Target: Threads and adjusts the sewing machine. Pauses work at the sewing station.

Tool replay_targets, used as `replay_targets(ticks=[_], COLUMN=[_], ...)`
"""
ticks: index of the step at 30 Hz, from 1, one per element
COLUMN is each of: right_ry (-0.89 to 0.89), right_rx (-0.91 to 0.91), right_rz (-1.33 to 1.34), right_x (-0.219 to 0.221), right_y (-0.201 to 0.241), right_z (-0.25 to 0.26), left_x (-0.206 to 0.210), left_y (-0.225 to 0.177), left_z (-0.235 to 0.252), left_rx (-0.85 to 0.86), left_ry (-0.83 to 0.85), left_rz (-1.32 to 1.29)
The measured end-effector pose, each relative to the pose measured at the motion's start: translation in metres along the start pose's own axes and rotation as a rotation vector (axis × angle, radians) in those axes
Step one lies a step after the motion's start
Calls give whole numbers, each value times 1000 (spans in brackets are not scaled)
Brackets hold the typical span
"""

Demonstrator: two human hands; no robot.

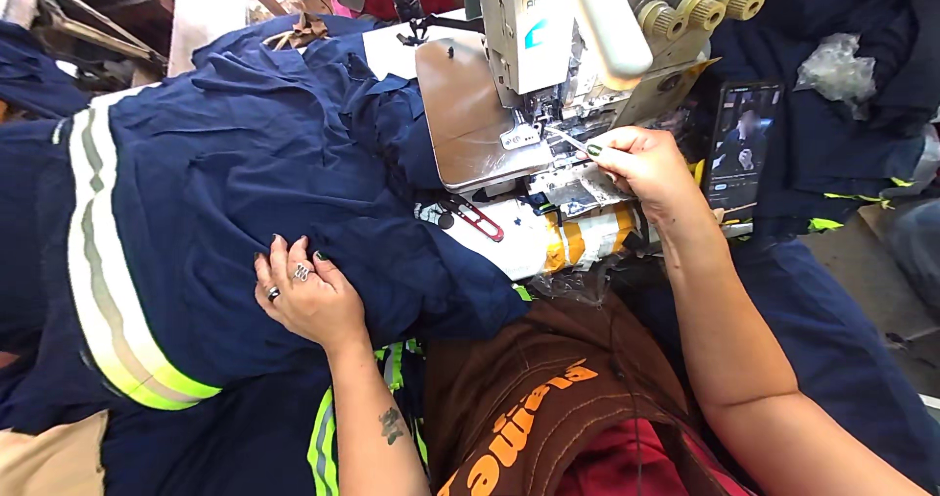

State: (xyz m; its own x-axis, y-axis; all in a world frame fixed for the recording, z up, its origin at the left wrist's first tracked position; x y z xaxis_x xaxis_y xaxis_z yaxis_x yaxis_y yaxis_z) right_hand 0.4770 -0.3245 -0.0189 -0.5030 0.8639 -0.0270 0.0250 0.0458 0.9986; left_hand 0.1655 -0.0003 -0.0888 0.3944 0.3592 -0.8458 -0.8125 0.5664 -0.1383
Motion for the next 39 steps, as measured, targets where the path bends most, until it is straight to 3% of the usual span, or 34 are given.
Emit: replay_targets(ticks=[23,31,36,39], right_ry=[-21,135,33,5], right_rx=[29,-110,-186,-192], right_rz=[38,33,-17,-67], right_x=[-1,-41,-85,-80], right_y=[0,43,56,51], right_z=[1,-34,-46,-35], left_x=[1,-2,-12,-13], left_y=[1,-1,1,2], left_z=[0,3,9,13], left_rx=[4,-30,-105,-135], left_ry=[11,36,70,71], left_rz=[-8,-89,-366,-502])
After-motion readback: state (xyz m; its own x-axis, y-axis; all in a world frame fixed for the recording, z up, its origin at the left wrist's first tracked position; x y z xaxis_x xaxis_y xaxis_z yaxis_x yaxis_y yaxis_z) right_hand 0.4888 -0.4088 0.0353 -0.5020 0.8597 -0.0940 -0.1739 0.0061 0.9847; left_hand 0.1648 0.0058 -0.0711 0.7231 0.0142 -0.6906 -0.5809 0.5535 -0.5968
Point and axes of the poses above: each hand's wrist, its own z-axis towards the middle knuckle, its own x-axis out of the palm, y = z × x, the point moved 4 cm from there along z, towards the middle knuckle, and after that the axes turned 9 degrees about z, right-handed, at the moved point
